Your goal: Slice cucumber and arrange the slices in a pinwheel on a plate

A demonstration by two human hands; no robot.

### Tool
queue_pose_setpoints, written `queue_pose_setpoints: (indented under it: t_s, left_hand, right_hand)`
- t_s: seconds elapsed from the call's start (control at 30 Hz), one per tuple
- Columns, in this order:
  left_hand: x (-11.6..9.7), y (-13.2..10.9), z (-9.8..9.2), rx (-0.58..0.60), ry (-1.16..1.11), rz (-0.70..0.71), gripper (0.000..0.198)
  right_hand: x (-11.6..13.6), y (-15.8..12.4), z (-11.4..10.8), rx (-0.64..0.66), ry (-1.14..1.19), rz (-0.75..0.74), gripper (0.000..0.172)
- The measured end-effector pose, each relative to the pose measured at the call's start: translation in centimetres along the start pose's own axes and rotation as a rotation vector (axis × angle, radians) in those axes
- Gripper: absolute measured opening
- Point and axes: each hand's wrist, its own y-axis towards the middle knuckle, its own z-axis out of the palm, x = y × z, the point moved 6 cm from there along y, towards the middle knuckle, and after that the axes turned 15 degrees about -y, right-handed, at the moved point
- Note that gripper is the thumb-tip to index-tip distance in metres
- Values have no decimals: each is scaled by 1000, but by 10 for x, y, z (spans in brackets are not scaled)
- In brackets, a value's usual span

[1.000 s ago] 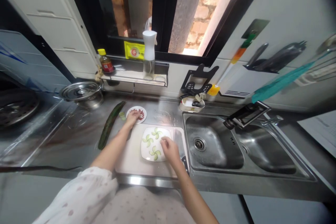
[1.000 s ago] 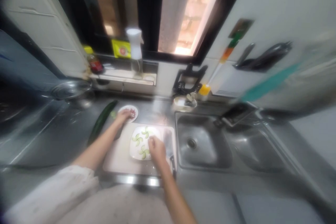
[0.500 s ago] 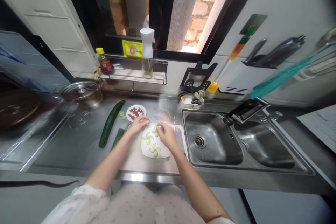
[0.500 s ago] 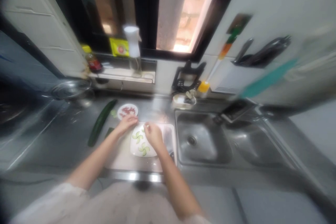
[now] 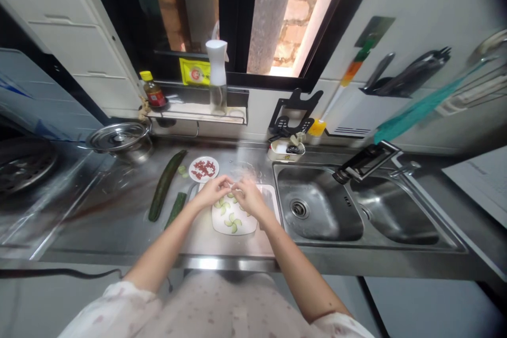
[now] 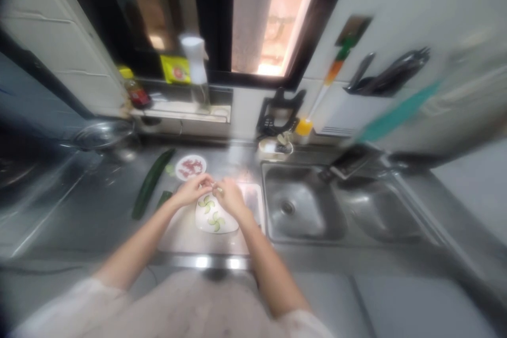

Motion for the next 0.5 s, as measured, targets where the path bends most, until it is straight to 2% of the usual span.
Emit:
queue_pose_setpoints:
  t_s: [0.33, 0.43, 0.5]
  left_hand:
    - [0, 1, 4, 15, 3, 25, 22]
    - [5, 3, 5, 15, 12, 27, 24]
    - [12, 5, 4, -27, 25, 18, 26]
  right_hand:
    - [2, -1, -2, 13, -48, -42, 10]
    - [-1, -2, 2, 7, -44, -29, 11]
    - [-6, -2, 6, 2, -38, -8, 10]
